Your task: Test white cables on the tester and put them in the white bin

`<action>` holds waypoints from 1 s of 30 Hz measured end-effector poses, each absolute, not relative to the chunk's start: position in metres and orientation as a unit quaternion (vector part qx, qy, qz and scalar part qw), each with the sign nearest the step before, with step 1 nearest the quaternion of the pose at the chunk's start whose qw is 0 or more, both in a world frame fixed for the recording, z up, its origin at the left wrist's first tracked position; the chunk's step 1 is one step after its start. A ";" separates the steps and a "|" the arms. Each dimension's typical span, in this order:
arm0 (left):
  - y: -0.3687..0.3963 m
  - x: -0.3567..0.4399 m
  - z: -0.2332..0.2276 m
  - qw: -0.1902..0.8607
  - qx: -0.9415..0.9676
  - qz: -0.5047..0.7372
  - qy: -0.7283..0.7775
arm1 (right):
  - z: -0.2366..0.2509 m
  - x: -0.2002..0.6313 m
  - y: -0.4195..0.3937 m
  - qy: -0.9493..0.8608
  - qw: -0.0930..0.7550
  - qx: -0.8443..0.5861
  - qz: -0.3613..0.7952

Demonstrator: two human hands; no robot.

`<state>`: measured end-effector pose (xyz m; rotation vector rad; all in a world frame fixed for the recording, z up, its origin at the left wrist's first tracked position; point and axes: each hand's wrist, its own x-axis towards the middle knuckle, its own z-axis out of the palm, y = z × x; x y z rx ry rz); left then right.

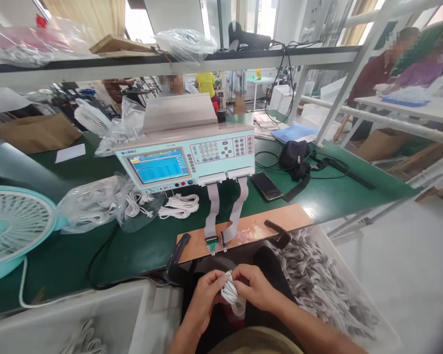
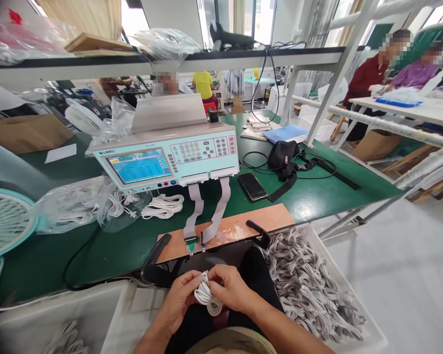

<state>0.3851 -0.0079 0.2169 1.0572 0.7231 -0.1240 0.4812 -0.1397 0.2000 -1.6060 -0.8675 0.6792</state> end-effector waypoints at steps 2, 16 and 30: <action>-0.005 0.386 0.217 0.788 0.507 -0.034 0.348 | 0.200 0.483 -0.131 -0.355 0.577 -0.664 0.318; -0.003 0.396 0.200 0.723 0.573 0.109 0.370 | 0.185 0.485 -0.093 -0.107 0.721 -0.581 0.362; 0.009 0.395 0.203 0.708 0.618 0.064 0.336 | 0.198 0.486 -0.090 -0.093 0.719 -0.590 0.355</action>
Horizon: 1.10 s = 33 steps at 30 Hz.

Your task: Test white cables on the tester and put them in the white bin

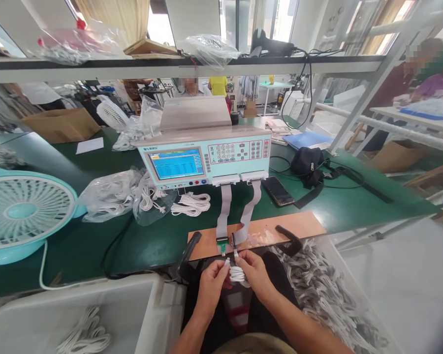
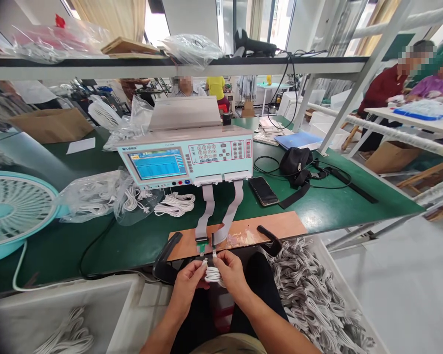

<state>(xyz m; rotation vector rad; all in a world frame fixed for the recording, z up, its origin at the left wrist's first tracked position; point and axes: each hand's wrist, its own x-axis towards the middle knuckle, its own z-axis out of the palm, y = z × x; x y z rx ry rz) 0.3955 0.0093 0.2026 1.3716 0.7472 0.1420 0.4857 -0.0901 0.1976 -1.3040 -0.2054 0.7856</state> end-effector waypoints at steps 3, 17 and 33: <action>0.014 0.394 0.204 0.702 0.639 0.047 0.312 | 0.198 0.485 -0.089 -0.068 0.729 -0.573 0.369; 0.020 0.397 0.190 0.672 0.661 0.127 0.309 | 0.207 0.481 -0.081 0.021 0.750 -0.538 0.385; 0.011 0.400 0.184 0.655 0.673 0.159 0.305 | 0.207 0.482 -0.079 0.033 0.763 -0.514 0.390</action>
